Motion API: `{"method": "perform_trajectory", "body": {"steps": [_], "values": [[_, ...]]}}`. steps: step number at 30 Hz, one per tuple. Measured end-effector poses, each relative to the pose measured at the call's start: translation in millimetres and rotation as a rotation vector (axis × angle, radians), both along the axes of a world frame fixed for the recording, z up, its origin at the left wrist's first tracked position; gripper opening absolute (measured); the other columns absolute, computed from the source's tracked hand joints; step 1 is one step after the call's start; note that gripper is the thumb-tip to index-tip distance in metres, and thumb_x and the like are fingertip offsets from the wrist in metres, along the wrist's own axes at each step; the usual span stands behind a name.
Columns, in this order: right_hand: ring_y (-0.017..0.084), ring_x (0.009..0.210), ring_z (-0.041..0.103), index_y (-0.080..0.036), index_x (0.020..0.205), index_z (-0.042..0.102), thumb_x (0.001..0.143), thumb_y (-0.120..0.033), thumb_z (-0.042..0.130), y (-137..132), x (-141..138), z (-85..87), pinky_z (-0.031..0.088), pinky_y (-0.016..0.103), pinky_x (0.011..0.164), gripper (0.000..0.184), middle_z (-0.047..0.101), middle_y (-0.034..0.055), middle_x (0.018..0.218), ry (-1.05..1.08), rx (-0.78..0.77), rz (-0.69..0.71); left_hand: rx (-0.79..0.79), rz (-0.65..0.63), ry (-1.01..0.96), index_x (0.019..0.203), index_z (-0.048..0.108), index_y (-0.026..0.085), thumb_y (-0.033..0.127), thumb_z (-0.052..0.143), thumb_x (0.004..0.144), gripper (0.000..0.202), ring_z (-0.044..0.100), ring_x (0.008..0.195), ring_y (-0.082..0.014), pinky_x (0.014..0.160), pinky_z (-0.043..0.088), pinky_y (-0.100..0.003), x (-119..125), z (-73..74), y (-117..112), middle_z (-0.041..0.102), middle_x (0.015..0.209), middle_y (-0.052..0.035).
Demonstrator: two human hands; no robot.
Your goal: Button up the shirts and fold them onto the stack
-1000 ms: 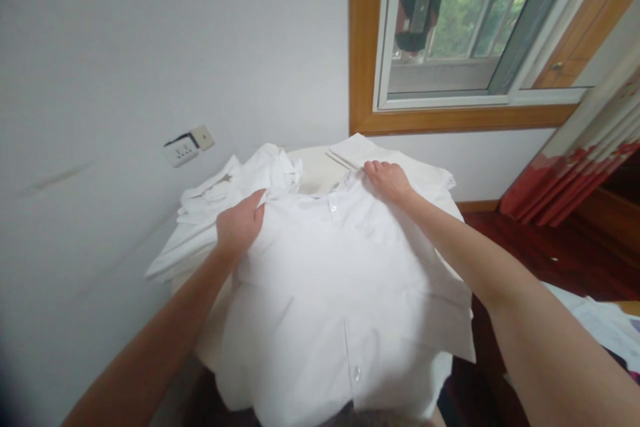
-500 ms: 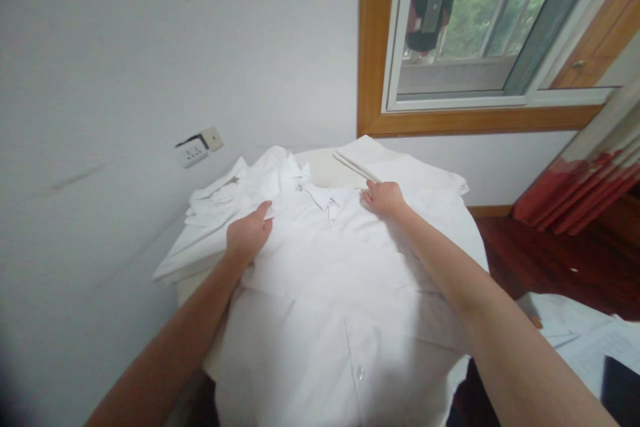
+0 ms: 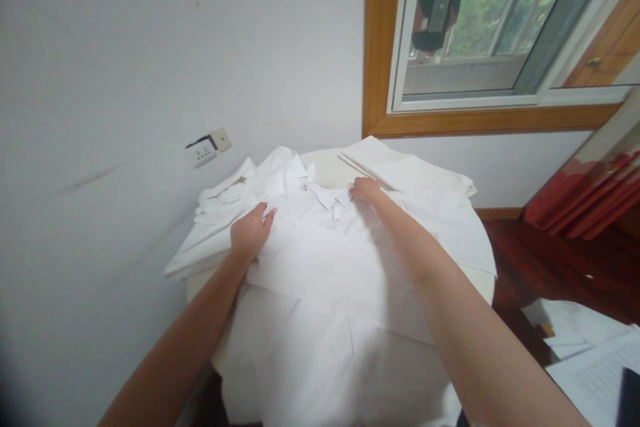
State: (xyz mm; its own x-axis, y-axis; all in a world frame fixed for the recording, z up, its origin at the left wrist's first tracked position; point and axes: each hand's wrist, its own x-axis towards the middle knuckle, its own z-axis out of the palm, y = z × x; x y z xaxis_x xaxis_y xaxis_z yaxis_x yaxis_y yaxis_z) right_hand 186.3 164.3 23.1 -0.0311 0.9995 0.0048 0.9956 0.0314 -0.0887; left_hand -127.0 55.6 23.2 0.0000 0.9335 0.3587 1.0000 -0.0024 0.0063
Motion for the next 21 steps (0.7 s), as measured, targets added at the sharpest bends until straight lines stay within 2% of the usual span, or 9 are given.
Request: {"method": "perform_trajectory", "body": {"steps": [6, 10, 12, 15, 18, 21], "values": [[0.028, 0.114, 0.056, -0.012, 0.130, 0.044, 0.100, -0.033, 0.031, -1, -5, -2.1, 0.039, 0.039, 0.093, 0.038, 0.062, 0.0192, 0.121, 0.028, 0.172, 0.021, 0.052, 0.026, -0.018, 0.125, 0.055, 0.020, 0.045, 0.027, 0.099, 0.046, 0.067, 0.091, -0.0258, 0.066, 0.040, -0.028, -1, 6.0, 4, 0.071, 0.104, -0.0117], [0.030, 0.115, 0.050, -0.010, 0.125, 0.044, 0.101, -0.032, 0.023, -3, -7, -5.3, 0.033, 0.041, 0.096, 0.039, 0.059, 0.0217, 0.121, 0.034, 0.361, 0.000, 0.091, 0.045, -0.043, 0.129, 0.051, 0.019, 0.044, 0.024, 0.099, 0.048, 0.066, 0.092, -0.0263, 0.068, 0.041, -0.029, 0, 10.6, 8, 0.069, 0.108, -0.0124], [0.031, 0.113, 0.049, -0.009, 0.123, 0.046, 0.101, -0.032, 0.024, -3, -9, -9.2, 0.032, 0.041, 0.095, 0.039, 0.058, 0.0219, 0.120, 0.037, 0.408, -0.011, 0.097, 0.030, -0.060, 0.133, 0.048, 0.019, 0.044, 0.026, 0.099, 0.048, 0.065, 0.094, -0.0265, 0.071, 0.042, -0.029, 1, 10.9, 10, 0.066, 0.115, -0.0127], [0.032, 0.113, 0.047, -0.010, 0.121, 0.050, 0.099, -0.034, 0.032, -6, -10, -12.0, 0.032, 0.042, 0.094, 0.037, 0.058, 0.0208, 0.121, 0.029, 0.389, -0.001, 0.116, -0.025, -0.057, 0.141, 0.040, 0.019, 0.041, 0.035, 0.096, 0.050, 0.061, 0.101, -0.0267, 0.077, 0.044, -0.031, 3, 9.4, 9, 0.061, 0.120, -0.0130], [0.032, 0.115, 0.046, -0.012, 0.120, 0.054, 0.095, -0.034, 0.042, -14, -10, -5.2, 0.034, 0.041, 0.094, 0.035, 0.057, 0.0191, 0.124, 0.024, 0.397, 0.019, 0.177, -0.073, -0.030, 0.144, 0.038, 0.019, 0.037, 0.044, 0.092, 0.055, 0.055, 0.108, -0.0285, 0.087, 0.042, -0.035, 6, 8.9, 4, 0.058, 0.120, -0.0139], [0.028, 0.114, 0.049, -0.015, 0.113, 0.062, 0.094, -0.025, 0.043, -29, -11, 4.5, 0.036, 0.036, 0.093, 0.029, 0.059, 0.0157, 0.122, 0.025, 0.326, 0.154, 0.246, -0.111, -0.038, 0.143, 0.042, 0.020, 0.035, 0.047, 0.091, 0.054, 0.049, 0.115, -0.0309, 0.096, 0.037, -0.041, 11, 10.6, -3, 0.052, 0.129, -0.0150]]}}
